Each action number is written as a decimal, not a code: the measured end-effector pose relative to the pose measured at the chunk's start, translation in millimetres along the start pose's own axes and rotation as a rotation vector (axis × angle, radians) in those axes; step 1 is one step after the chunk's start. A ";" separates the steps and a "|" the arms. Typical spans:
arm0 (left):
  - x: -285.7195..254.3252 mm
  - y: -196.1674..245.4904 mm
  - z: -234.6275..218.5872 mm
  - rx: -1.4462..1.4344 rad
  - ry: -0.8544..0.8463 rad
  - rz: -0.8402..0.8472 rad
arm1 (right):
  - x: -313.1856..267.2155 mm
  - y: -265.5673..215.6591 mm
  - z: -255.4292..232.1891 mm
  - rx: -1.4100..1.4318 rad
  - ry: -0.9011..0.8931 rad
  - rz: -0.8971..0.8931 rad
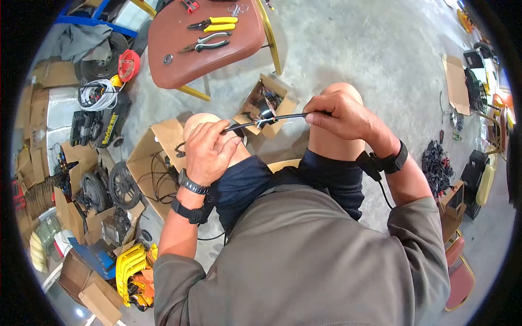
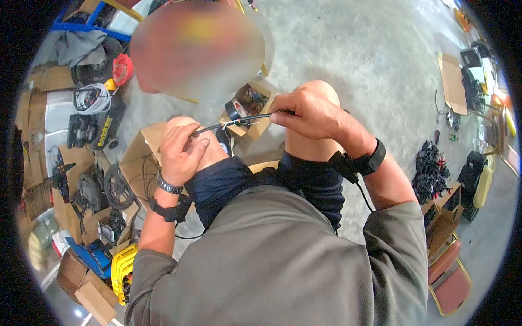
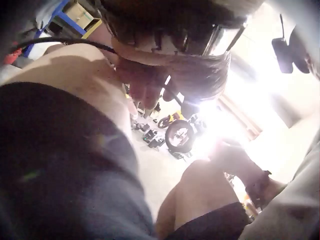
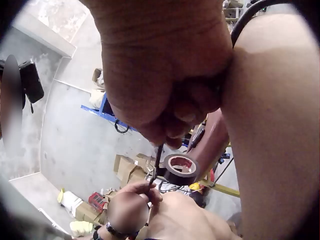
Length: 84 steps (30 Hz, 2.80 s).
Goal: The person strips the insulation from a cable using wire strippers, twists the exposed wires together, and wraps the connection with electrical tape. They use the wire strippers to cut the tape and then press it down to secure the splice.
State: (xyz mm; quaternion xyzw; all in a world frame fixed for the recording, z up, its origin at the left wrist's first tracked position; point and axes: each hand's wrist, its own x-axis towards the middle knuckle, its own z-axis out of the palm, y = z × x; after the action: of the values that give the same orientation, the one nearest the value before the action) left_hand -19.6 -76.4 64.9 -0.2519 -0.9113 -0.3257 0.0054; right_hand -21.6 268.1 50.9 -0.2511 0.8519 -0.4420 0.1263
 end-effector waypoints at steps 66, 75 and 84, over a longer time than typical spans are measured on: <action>106.5 19.5 -8.7 -0.270 -0.872 -0.175 | -12.0 3.3 17.9 0.070 0.106 -0.058; 93.2 -0.3 3.8 -0.541 -0.783 -0.328 | -13.2 7.7 22.1 0.056 0.145 -0.074; 77.7 1.9 -0.8 -0.675 -0.728 -0.389 | -13.4 1.2 14.2 0.086 0.092 -0.057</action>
State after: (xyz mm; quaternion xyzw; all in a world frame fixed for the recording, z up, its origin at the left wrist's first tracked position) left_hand -86.7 -40.2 80.2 -0.1627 -0.7287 -0.4871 -0.4531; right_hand -4.5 266.2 41.7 -0.2490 0.8296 -0.4924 0.0851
